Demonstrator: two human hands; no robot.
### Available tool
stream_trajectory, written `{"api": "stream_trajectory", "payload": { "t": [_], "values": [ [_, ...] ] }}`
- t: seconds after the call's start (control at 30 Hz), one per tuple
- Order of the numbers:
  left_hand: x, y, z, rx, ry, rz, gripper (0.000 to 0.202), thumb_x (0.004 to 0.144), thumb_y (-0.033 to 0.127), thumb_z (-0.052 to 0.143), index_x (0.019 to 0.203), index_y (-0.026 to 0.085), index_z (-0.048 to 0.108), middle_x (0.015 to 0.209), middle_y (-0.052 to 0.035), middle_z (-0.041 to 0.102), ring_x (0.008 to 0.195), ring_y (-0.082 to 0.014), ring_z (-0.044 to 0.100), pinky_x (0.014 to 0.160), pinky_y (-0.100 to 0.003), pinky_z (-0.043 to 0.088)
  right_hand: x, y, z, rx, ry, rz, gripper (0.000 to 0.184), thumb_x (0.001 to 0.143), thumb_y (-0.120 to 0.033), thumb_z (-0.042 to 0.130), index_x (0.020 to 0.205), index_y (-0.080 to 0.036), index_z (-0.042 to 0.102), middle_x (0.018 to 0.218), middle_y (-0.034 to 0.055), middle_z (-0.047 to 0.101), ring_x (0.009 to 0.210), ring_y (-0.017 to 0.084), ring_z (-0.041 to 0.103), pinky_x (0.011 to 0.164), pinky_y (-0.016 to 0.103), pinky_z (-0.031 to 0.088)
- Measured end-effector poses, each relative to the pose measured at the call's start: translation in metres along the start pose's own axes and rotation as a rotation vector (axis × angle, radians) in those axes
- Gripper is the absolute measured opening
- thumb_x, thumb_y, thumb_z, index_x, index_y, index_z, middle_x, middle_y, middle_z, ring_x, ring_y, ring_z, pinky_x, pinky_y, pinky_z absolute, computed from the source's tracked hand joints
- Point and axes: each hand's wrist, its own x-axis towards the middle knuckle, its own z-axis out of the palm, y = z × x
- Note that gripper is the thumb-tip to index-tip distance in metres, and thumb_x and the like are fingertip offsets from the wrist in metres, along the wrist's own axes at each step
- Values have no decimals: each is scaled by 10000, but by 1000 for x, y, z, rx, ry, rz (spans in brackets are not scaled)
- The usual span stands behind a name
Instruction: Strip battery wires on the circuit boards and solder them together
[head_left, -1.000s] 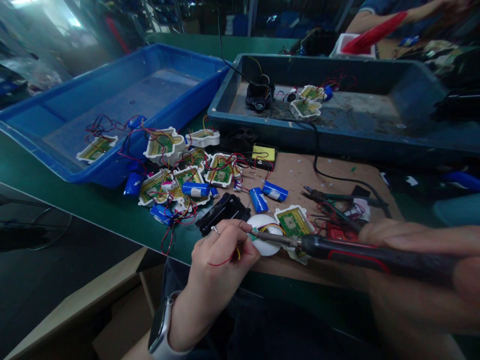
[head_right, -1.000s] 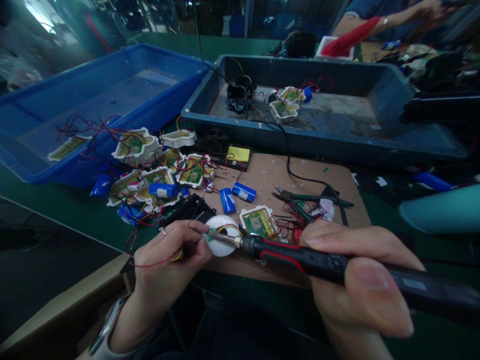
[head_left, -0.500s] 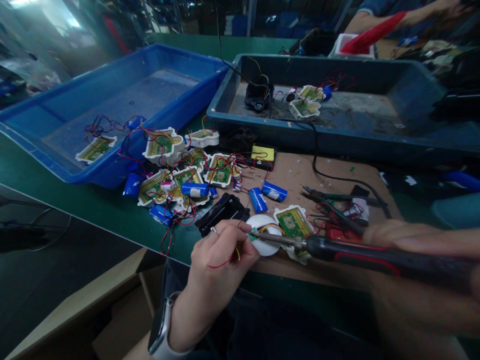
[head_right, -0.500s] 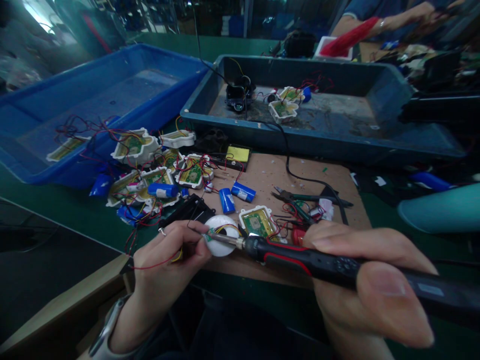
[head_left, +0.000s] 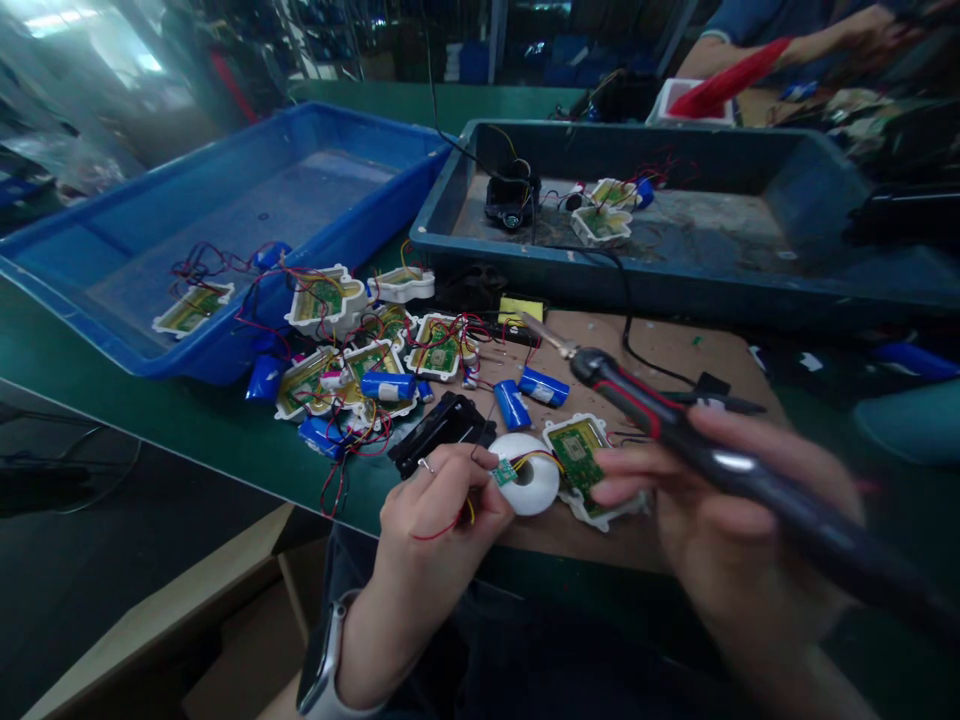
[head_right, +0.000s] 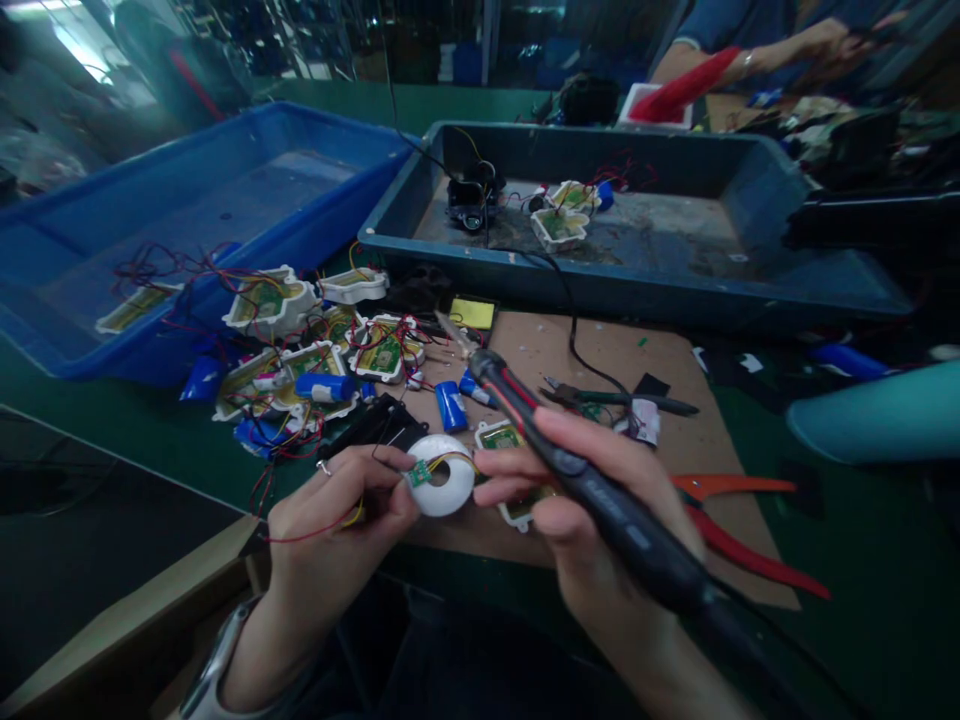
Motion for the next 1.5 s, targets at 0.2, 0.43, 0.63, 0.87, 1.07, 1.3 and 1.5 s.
{"api": "stream_trajectory", "payload": {
  "t": [0.2,0.43,0.63,0.87,1.07,1.3,1.5],
  "values": [
    [2,0,-2,-28,-10,-6,148,720,50,586,659,182,563,763,-29,718,643,-117,686,566,-194,540,-11,6,21,-42,-255,-88,502,851,-62,597,1298,-256,477,1193,62,647,1129,247,601,973,460,521],
    [8,1,-10,-342,-63,-182,107,758,75,606,713,166,640,797,-44,719,655,-114,684,548,-174,547,-11,15,26,-168,-319,-188,474,847,-70,551,1294,-205,470,1183,66,645,1135,213,594,1028,411,477],
    [9,7,-21,-725,130,-446,132,866,107,552,861,219,482,789,19,740,434,-69,627,415,-143,536,-10,12,29,-207,-269,-171,461,837,-36,512,1259,-221,493,1147,70,652,1095,205,617,939,367,541],
    [12,10,-35,-654,97,-449,191,861,97,576,986,217,655,754,32,754,599,-65,704,583,-86,582,-10,11,29,-198,-248,-157,475,834,-43,504,1271,-227,485,1150,68,648,1066,207,630,934,378,547],
    [2,8,-34,-541,-48,-352,231,809,49,606,932,225,691,663,57,737,566,-83,706,559,-102,582,-10,10,28,-219,-261,-180,463,835,-44,510,1265,-213,487,1120,52,660,1057,187,630,1005,383,499],
    [1,6,-28,-254,-49,-179,138,768,71,577,737,179,658,649,9,653,581,-99,625,511,-179,493,-10,11,27,-217,-288,-161,441,842,-64,515,1260,-203,485,1170,72,645,1095,201,617,1006,380,494],
    [2,3,-24,-247,-73,-115,105,783,85,615,780,164,683,627,10,605,546,-76,550,483,-167,431,-9,11,26,-202,-284,-172,436,842,-54,522,1256,-189,491,1156,66,649,1109,181,604,1006,339,489]
  ]
}}
